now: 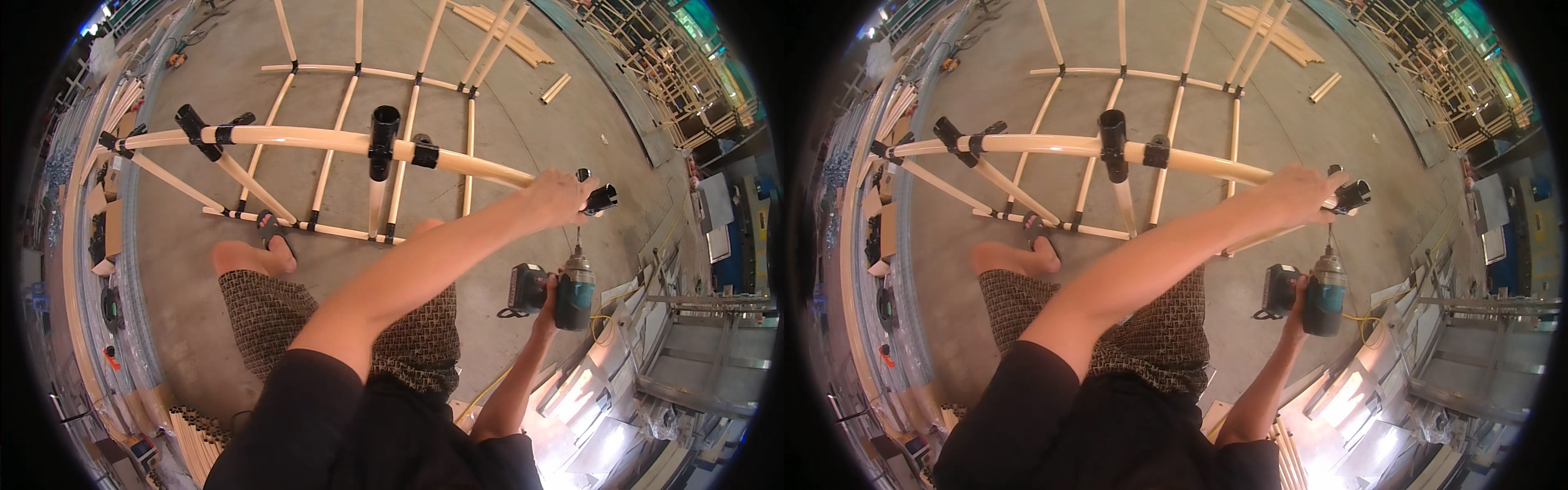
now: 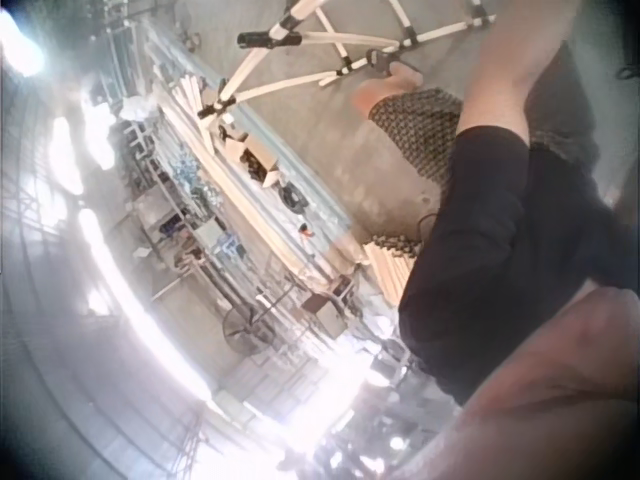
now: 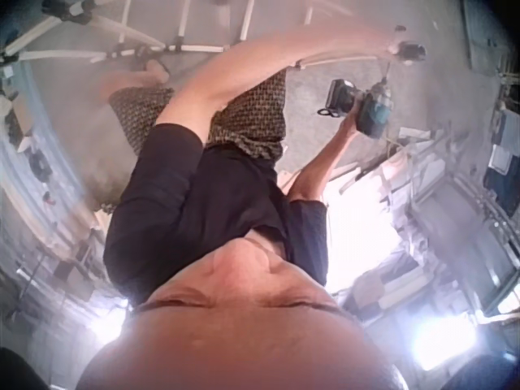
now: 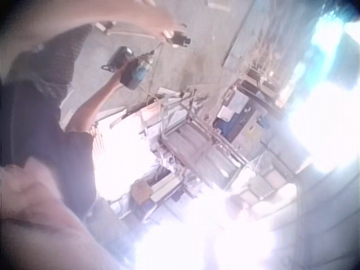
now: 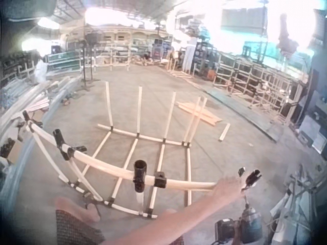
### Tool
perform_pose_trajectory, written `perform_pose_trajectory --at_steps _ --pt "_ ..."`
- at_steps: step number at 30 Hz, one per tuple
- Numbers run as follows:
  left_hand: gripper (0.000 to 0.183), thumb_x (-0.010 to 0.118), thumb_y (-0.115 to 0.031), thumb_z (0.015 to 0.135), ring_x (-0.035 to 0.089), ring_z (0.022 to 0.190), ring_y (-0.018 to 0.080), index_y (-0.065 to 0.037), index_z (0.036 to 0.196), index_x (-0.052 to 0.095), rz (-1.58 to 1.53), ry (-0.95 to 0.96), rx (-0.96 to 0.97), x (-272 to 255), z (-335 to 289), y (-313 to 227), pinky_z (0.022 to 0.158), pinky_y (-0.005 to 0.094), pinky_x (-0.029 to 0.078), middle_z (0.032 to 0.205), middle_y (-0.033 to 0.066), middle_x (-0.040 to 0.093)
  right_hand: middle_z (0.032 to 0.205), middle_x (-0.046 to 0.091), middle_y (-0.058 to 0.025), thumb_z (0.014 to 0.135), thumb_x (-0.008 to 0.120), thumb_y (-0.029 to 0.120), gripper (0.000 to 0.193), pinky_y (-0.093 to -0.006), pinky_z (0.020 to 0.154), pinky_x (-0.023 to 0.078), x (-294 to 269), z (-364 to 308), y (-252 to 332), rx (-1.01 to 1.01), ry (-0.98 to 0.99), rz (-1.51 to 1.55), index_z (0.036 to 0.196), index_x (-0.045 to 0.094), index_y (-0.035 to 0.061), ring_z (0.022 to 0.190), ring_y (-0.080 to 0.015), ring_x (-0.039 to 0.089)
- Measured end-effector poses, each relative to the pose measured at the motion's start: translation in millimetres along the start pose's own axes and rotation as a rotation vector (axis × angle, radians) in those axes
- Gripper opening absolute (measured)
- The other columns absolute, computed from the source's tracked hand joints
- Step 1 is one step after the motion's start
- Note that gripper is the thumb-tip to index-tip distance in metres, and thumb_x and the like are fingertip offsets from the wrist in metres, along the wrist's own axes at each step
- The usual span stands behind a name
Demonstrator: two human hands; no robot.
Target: The person assembles a frame by joining pipes with connectors and securing them using a drill, then retrieves additional pipes and connectors from storage boxes.
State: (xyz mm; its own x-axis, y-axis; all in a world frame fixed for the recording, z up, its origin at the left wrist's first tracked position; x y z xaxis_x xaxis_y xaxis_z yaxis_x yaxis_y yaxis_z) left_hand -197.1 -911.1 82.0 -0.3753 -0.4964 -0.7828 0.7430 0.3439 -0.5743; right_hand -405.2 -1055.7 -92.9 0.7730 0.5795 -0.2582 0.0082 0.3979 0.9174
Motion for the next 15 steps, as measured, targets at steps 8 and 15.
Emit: perform_pose_trajectory --at_steps 8,15 --pt "0.030 0.072 -0.018 0.090 0.067 0.109 0.0278 -0.010 0.119 0.070 0.071 -0.741 0.255 -202 -218 78 0.095 0.0378 0.052 0.119 0.0100 0.071 0.110 0.070 -0.0035 0.091 0.078 0.023 0.040 -0.0319 0.087 0.051 -20 7 -1 0.063 0.098 -0.133 0.123 0.067 0.0027 0.091 -0.0142 0.063" --pt "0.035 0.065 -0.034 0.099 0.064 0.088 0.0160 -0.003 0.113 0.071 0.311 -1.078 -0.253 -354 -449 229 0.084 0.0321 0.049 0.100 0.0068 0.074 0.115 0.070 -0.0066 0.089 0.080 0.030 0.047 -0.0352 0.088 0.053 -1 -25 -6 -0.046 -0.093 -0.217 0.123 0.067 0.0005 0.098 -0.0163 0.065"
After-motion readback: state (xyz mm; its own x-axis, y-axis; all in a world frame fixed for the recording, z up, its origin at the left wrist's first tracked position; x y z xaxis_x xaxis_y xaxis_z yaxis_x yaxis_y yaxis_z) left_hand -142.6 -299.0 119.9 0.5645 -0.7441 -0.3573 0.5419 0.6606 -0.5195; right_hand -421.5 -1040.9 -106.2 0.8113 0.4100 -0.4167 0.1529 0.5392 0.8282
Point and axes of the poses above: each hand's wrist, its own z-axis towards the middle knuckle, its own x-axis out of the palm, y = z × x, the point moved 3 cm from there along z, towards the middle knuckle
